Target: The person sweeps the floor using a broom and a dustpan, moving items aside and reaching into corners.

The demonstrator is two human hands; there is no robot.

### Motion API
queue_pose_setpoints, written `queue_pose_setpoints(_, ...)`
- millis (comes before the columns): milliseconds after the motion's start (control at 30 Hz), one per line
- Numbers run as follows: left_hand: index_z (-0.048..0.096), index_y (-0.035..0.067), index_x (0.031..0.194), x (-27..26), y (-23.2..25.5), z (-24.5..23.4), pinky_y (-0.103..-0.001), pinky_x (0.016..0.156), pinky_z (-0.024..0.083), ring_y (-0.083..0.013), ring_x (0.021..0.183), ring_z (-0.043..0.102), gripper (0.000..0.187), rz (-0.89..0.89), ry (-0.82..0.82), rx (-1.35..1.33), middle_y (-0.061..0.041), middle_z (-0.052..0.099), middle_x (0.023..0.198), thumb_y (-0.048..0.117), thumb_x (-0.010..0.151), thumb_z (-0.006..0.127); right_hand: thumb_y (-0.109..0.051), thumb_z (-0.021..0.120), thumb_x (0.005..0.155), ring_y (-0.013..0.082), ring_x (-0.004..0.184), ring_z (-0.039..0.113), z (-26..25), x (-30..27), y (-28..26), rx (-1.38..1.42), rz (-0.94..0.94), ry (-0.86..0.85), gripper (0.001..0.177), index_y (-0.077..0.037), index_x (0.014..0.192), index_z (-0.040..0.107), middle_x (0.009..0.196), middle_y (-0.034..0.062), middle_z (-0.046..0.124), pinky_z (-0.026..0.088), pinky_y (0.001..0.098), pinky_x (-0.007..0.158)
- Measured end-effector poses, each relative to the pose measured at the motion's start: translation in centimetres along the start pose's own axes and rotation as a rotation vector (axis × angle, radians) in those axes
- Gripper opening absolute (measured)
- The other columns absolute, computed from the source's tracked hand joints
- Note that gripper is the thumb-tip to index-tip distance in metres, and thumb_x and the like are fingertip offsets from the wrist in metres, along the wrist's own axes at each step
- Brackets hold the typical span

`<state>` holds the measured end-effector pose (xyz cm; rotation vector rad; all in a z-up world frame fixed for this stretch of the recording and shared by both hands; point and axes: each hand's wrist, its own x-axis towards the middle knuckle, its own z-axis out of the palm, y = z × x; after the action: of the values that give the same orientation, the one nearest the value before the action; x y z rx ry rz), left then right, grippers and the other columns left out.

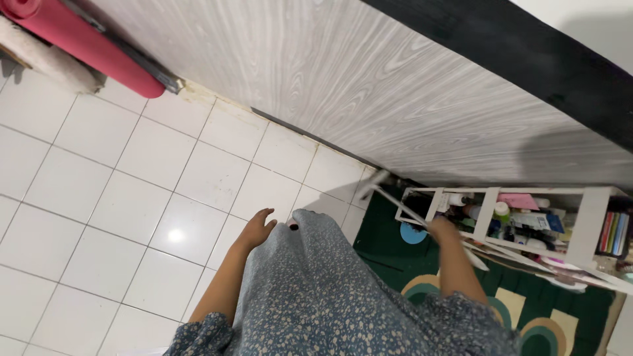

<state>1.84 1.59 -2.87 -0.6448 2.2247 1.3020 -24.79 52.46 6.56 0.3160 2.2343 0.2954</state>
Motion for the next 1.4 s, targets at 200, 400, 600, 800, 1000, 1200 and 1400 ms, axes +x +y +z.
queue_pose_setpoints(200,0.055,0.008,0.143,-1.5,-1.9,-1.2,-0.042,0.116,0.040,-0.0331,0.142,0.048,0.054,-0.030,0.146,-0.056,-0.016,0.050,0.153,0.034,0.096,0.061,-0.021,0.064,0.088,0.0427,0.110,0.067,3.0,-0.2,-16.3,0.070,-0.229,0.144,0.028,-0.010,0.110,0.078,0.120,0.0205,0.072,0.054,0.0515,0.090)
queue_pose_setpoints(400,0.054,0.007,0.143,-4.4,-4.9,-2.1,-0.043,0.115,0.039,-0.0345,0.141,0.047,0.054,-0.084,0.263,-0.113,-0.018,0.049,0.152,0.032,0.096,0.061,-0.014,0.067,0.086,0.0336,0.123,0.064,0.3,-2.0,-30.0,-0.205,-0.379,0.132,0.041,-0.010,0.127,0.067,0.133,0.0151,0.066,0.055,0.0479,0.093)
queue_pose_setpoints(600,0.055,0.007,0.143,-7.2,-7.1,-0.4,-0.042,0.116,0.040,-0.0329,0.140,0.050,0.054,-0.163,0.301,-0.165,-0.017,0.053,0.150,0.033,0.096,0.061,-0.015,0.070,0.083,0.0301,0.119,0.069,1.7,-7.7,-39.1,-0.222,-0.574,0.091,0.040,-0.012,0.122,0.071,0.125,0.0138,0.072,0.057,0.0410,0.096)
queue_pose_setpoints(800,0.052,0.008,0.144,-9.7,-8.6,-0.3,-0.043,0.116,0.038,-0.0328,0.141,0.047,0.054,-0.247,0.292,-0.215,-0.015,0.049,0.152,0.033,0.096,0.060,-0.021,0.064,0.089,0.0323,0.117,0.069,6.7,-12.4,-41.9,-0.279,-0.733,0.097,0.031,-0.011,0.116,0.073,0.121,0.0148,0.073,0.056,0.0432,0.096)
queue_pose_setpoints(1000,0.055,0.009,0.143,-11.6,-12.5,-1.0,-0.042,0.115,0.041,-0.0343,0.139,0.051,0.053,-0.303,0.469,-0.309,-0.017,0.053,0.150,0.033,0.097,0.060,-0.048,0.049,0.103,0.0363,0.120,0.064,-0.8,-11.4,-35.4,-0.392,-0.680,0.136,0.042,-0.018,0.125,0.070,0.129,0.0128,0.068,0.051,0.0548,0.098)
queue_pose_setpoints(1200,0.053,0.010,0.144,-16.5,-16.3,-1.1,-0.043,0.113,0.042,-0.0345,0.138,0.051,0.053,-0.419,0.556,-0.481,-0.015,0.052,0.151,0.034,0.097,0.059,-0.034,0.056,0.101,0.0352,0.119,0.067,-10.2,-11.4,-30.0,-0.485,-0.568,0.353,0.033,-0.021,0.127,0.072,0.128,0.0121,0.071,0.053,0.0499,0.100)
queue_pose_setpoints(1400,0.056,0.011,0.143,-22.5,-21.3,0.4,-0.043,0.114,0.044,-0.0346,0.137,0.054,0.053,-0.482,0.662,-0.509,-0.016,0.056,0.149,0.034,0.097,0.059,-0.018,0.062,0.093,0.0343,0.119,0.070,-3.1,-12.3,-36.2,-0.662,-0.608,0.388,0.031,-0.011,0.117,0.079,0.125,0.0155,0.074,0.057,0.0458,0.096)
